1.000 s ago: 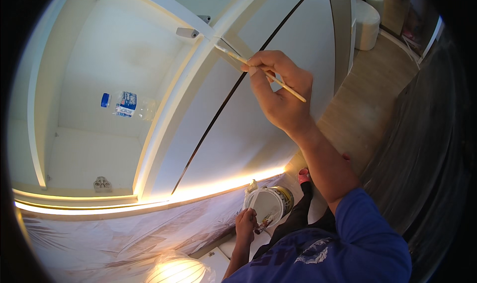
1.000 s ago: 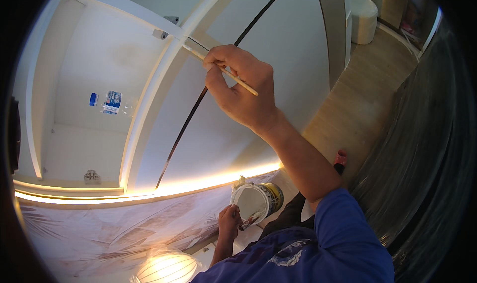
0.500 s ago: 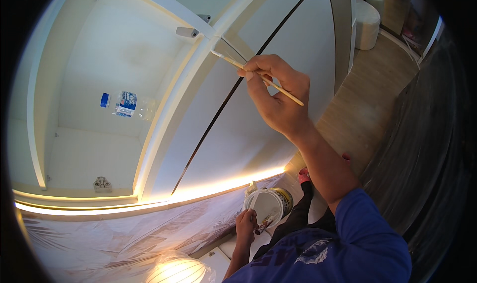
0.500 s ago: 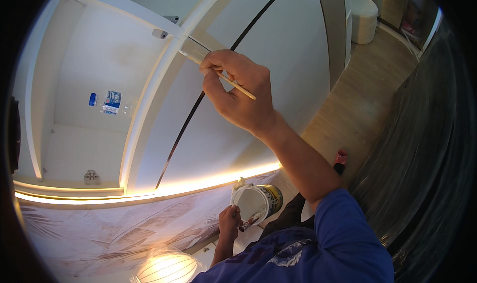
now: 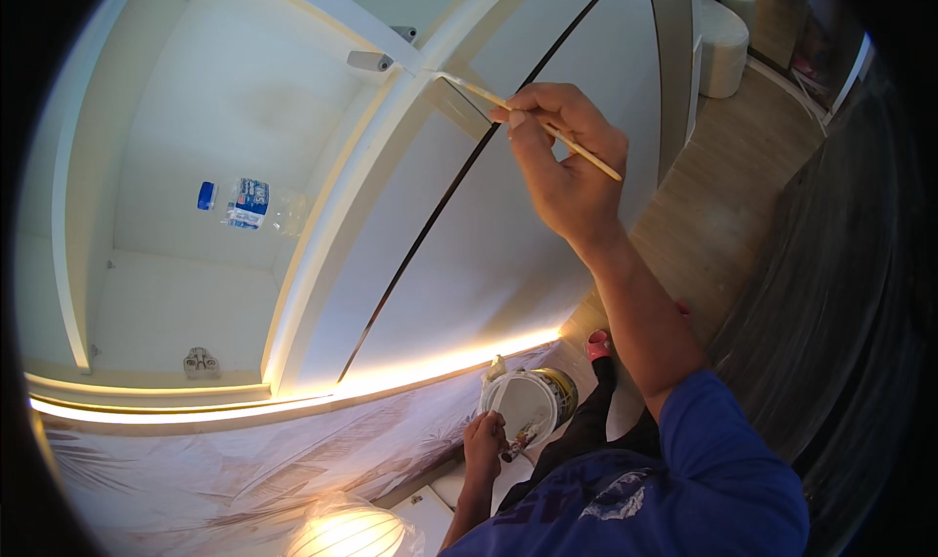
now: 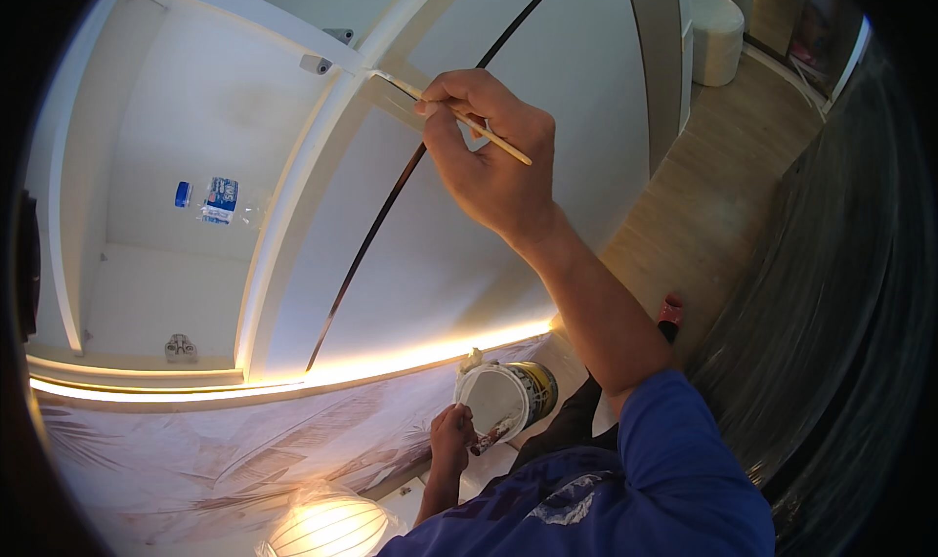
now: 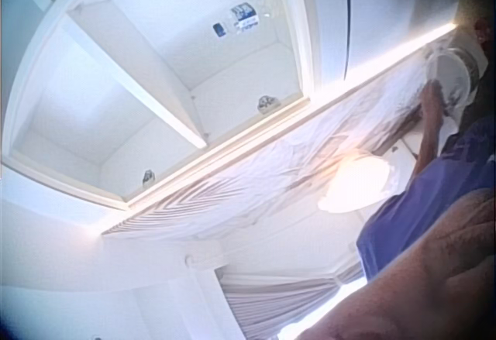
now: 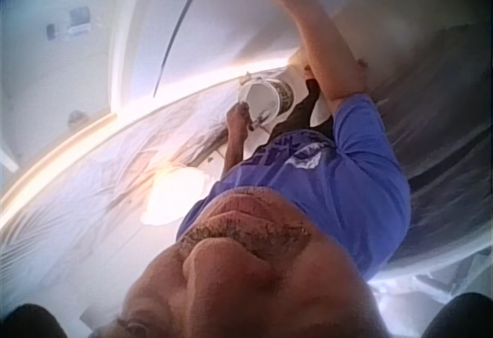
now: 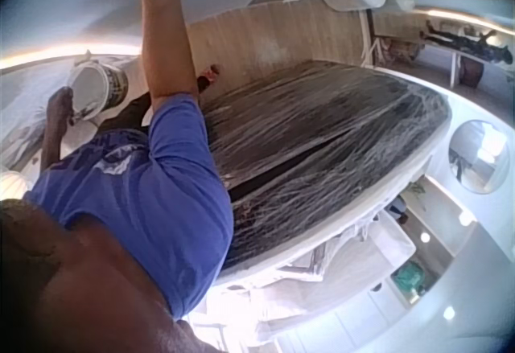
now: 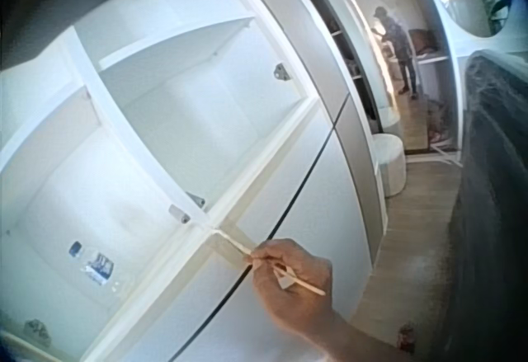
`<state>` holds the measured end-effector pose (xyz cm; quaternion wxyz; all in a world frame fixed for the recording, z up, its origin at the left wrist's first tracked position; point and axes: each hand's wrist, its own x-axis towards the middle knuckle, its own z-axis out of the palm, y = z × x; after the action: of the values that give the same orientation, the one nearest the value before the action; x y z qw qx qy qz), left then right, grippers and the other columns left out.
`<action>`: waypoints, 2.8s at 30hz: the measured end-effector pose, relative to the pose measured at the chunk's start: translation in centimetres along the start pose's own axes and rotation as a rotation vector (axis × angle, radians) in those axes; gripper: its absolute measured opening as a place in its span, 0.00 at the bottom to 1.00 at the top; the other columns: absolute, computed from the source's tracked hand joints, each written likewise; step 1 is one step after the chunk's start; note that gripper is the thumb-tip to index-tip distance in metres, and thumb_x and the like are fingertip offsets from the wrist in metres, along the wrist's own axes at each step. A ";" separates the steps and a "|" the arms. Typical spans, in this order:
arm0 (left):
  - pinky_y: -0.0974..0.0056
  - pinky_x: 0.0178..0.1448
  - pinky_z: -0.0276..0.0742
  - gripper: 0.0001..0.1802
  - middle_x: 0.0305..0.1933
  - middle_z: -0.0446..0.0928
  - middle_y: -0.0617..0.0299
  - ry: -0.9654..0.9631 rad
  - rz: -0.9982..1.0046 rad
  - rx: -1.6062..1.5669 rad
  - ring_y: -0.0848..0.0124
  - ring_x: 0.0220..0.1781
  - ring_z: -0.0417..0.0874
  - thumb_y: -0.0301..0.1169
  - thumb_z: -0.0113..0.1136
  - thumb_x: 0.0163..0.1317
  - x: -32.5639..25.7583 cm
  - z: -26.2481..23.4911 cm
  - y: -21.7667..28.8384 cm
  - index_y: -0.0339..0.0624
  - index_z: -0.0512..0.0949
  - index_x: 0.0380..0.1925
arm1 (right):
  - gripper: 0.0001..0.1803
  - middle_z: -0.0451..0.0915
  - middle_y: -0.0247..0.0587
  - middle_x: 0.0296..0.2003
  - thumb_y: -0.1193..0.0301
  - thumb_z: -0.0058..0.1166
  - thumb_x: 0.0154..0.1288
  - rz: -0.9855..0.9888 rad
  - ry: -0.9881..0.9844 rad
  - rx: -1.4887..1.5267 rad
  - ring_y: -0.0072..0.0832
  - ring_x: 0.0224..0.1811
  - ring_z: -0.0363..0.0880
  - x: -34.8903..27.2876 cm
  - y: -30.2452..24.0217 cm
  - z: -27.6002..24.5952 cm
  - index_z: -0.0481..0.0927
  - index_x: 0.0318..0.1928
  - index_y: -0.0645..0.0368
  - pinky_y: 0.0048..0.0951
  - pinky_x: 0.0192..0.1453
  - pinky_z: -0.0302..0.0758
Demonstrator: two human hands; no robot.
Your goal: The person paints the inner edges and trim of a white cabinet assembly using a thin brush dipped into a white plastic container of paint.
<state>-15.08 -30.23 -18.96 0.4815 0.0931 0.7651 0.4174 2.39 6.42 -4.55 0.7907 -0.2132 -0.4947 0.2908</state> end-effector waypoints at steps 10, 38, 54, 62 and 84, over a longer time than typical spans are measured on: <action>0.66 0.21 0.61 0.15 0.17 0.64 0.67 -0.002 -0.009 0.001 0.76 0.15 0.61 0.34 0.50 0.74 0.2 -0.2 -0.2 0.37 0.75 0.30 | 0.07 0.88 0.38 0.33 0.84 0.56 0.63 0.021 -0.018 0.018 0.23 0.35 0.89 0.0 -0.5 0.0 0.83 0.40 0.63 0.21 0.37 0.81; 0.66 0.20 0.61 0.15 0.17 0.65 0.67 0.013 0.004 0.015 0.76 0.15 0.63 0.34 0.51 0.74 0.1 0.1 0.1 0.38 0.76 0.29 | 0.06 0.86 0.38 0.31 0.83 0.57 0.63 0.011 -0.002 -0.052 0.16 0.25 0.77 -0.8 -1.2 -0.9 0.81 0.39 0.63 0.20 0.29 0.71; 0.69 0.23 0.59 0.18 0.19 0.68 0.70 -0.102 0.183 0.251 0.81 0.19 0.64 0.39 0.52 0.74 0.4 1.9 3.5 0.39 0.79 0.28 | 0.05 0.83 0.32 0.33 0.76 0.62 0.68 0.995 -1.023 -0.173 0.16 0.39 0.82 -18.8 -6.8 -13.5 0.84 0.43 0.63 0.23 0.42 0.75; 0.67 0.25 0.65 0.20 0.19 0.66 0.67 -0.254 0.222 0.213 0.78 0.20 0.65 0.39 0.51 0.74 0.1 2.7 7.5 0.35 0.78 0.28 | 0.12 0.85 0.54 0.35 0.73 0.59 0.63 0.514 -1.353 -0.311 0.48 0.39 0.85 -22.3 -7.4 -9.3 0.85 0.45 0.64 0.44 0.48 0.80; 0.60 0.23 0.69 0.17 0.19 0.71 0.59 -0.251 0.385 0.362 0.70 0.17 0.75 0.40 0.52 0.66 0.2 3.5 10.9 0.36 0.79 0.28 | 0.16 0.85 0.53 0.48 0.70 0.54 0.65 0.616 -1.664 -0.311 0.50 0.54 0.83 -27.7 1.3 -3.5 0.82 0.51 0.59 0.44 0.54 0.79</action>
<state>-15.13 -21.31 -11.83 0.4598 0.3716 0.7299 0.3432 -4.18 -11.34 -25.11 0.0258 -0.1615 -0.8619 0.4800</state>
